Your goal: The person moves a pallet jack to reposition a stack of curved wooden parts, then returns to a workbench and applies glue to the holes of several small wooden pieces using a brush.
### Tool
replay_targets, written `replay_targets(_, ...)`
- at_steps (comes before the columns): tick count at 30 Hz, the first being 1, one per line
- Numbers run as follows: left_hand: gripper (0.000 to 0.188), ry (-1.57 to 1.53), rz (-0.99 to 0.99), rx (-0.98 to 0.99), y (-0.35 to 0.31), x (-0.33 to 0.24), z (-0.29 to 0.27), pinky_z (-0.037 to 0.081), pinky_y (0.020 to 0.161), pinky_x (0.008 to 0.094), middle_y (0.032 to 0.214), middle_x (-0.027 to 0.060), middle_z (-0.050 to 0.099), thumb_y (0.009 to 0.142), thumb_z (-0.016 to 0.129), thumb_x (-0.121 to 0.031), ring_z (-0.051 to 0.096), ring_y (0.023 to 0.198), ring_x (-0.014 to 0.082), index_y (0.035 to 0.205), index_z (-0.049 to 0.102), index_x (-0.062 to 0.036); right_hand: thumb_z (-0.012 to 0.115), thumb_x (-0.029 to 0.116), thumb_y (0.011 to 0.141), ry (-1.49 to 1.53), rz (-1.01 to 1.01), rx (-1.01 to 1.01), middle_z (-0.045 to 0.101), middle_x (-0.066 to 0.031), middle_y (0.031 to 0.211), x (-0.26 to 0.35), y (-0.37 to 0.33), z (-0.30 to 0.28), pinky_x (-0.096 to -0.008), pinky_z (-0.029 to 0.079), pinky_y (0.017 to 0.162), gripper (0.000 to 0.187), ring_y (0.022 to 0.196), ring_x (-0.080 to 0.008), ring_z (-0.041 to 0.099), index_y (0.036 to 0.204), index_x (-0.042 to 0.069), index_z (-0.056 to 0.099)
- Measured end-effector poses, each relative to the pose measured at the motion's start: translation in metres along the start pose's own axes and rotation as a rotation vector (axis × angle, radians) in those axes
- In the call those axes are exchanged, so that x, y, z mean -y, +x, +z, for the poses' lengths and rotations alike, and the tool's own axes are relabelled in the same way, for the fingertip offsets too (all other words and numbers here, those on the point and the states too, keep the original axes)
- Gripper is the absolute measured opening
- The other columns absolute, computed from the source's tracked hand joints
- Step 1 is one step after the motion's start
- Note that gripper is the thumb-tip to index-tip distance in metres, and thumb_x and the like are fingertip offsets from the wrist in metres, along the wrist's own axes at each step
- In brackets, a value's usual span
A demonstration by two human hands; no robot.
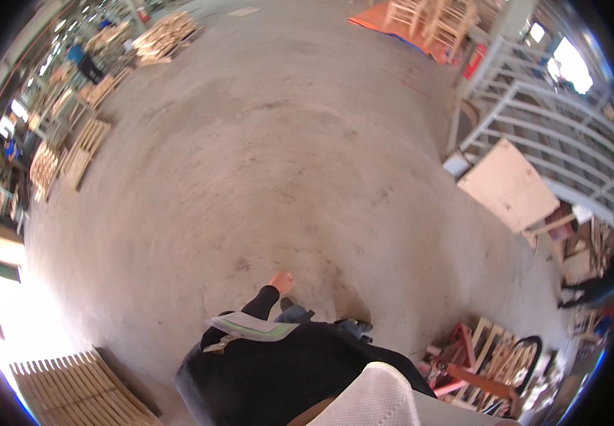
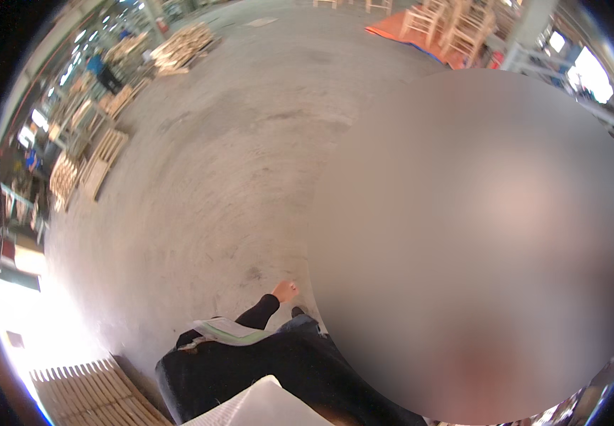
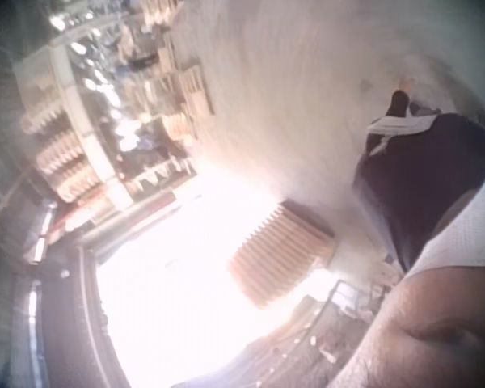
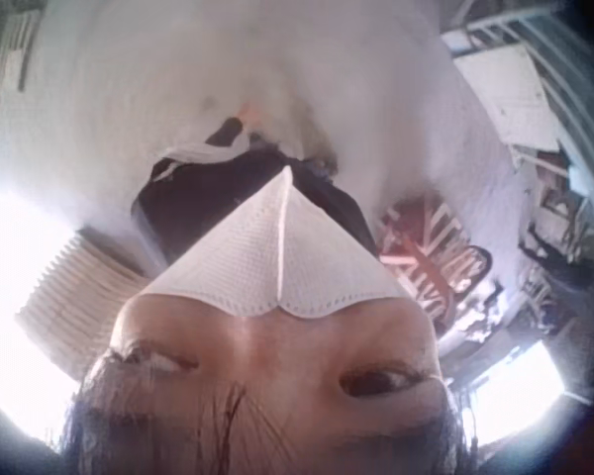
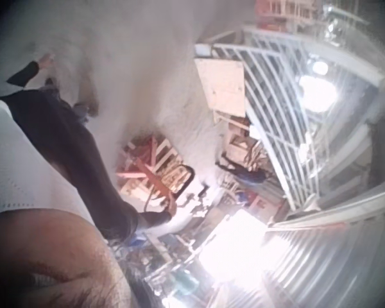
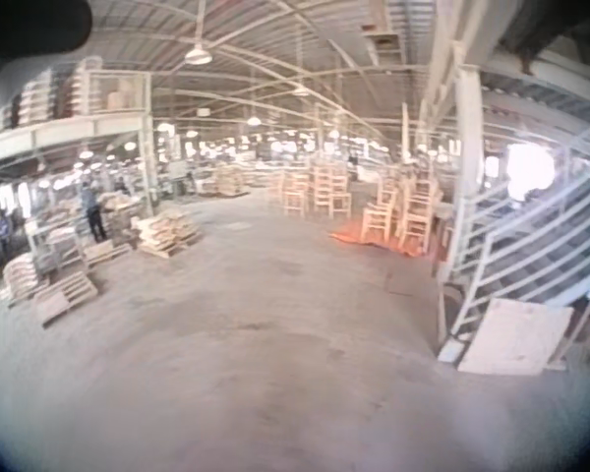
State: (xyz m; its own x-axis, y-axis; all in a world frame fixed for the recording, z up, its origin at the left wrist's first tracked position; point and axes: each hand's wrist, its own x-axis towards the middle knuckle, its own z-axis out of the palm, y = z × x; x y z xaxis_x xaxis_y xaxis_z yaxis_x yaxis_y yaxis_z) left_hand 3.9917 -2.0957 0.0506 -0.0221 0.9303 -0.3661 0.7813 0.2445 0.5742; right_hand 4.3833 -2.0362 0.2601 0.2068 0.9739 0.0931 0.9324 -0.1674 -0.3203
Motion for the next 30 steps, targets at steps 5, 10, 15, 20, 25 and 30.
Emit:
replay_targets(5, 0.027, -0.055, -0.416, 0.043, -0.033, 0.113, -0.005, 0.049, 0.071, 0.0447, 0.084, 0.0193, 0.064, 0.077, 0.049, -0.023, 0.062, 0.081, 0.0359, 0.083, 0.066, -0.0033, 0.057, 0.046, 0.076, -0.029, -0.152, 0.061, 0.06, -0.0185, 0.108, 0.111, -0.006, 0.055, -0.0411, 0.048, 0.083, 0.056, 0.098, -0.0314, 0.06, 0.115, 0.006, 0.057)
replay_targets(10, 0.028, -0.188, -0.729, -0.051, -0.114, 0.207, -0.044, 0.049, 0.073, 0.045, 0.087, 0.0215, 0.064, 0.076, 0.049, -0.022, 0.062, 0.082, 0.037, 0.085, 0.065, -0.0016, 0.057, 0.046, 0.076, -0.029, -0.336, 0.194, 0.061, -0.0186, 0.108, 0.214, -0.011, 0.112, -0.0412, 0.048, 0.083, 0.055, 0.098, -0.0315, 0.06, 0.114, 0.005, 0.058)
replay_targets(15, 0.026, -0.137, -0.884, -0.172, -0.16, 0.279, -0.123, 0.05, 0.071, 0.0438, 0.087, 0.0206, 0.064, 0.075, 0.052, -0.021, 0.063, 0.082, 0.036, 0.087, 0.066, -0.0035, 0.056, 0.045, 0.076, -0.034, -0.374, 0.216, 0.061, -0.0186, 0.107, 0.267, -0.003, 0.141, -0.0412, 0.048, 0.082, 0.055, 0.097, -0.0316, 0.06, 0.114, 0.005, 0.058)
replay_targets(20, 0.025, -0.213, -1.125, -0.433, -0.169, 0.316, -0.115, 0.051, 0.072, 0.0414, 0.085, 0.0197, 0.065, 0.074, 0.052, -0.022, 0.064, 0.081, 0.0347, 0.084, 0.067, -0.0036, 0.056, 0.045, 0.076, 0.019, -0.368, 0.258, 0.061, -0.0186, 0.106, 0.321, 0.012, 0.171, -0.0412, 0.048, 0.082, 0.054, 0.096, -0.0317, 0.06, 0.113, 0.005, 0.058)
replay_targets(25, 0.025, -0.303, -0.861, -0.017, -0.075, 0.279, -0.089, 0.053, 0.057, 0.0362, 0.073, 0.0149, 0.066, 0.075, 0.051, -0.023, 0.065, 0.062, 0.0259, 0.086, 0.065, -0.0058, 0.056, 0.044, 0.076, 0.028, -0.338, 0.254, 0.061, -0.0186, 0.106, 0.359, 0.035, 0.189, -0.0413, 0.048, 0.082, 0.053, 0.096, -0.0317, 0.061, 0.112, 0.005, 0.059)
replay_targets(30, 0.03, -0.053, -0.392, 0.12, 0.017, 0.237, -0.102, 0.049, 0.079, 0.0409, 0.094, 0.0188, 0.064, 0.077, 0.051, -0.027, 0.062, 0.088, 0.0357, 0.095, 0.065, -0.0075, 0.056, 0.044, 0.076, 0.039, -0.365, 0.286, 0.061, -0.0187, 0.105, 0.4, 0.059, 0.202, -0.0413, 0.048, 0.082, 0.053, 0.095, -0.0318, 0.061, 0.111, 0.005, 0.059)
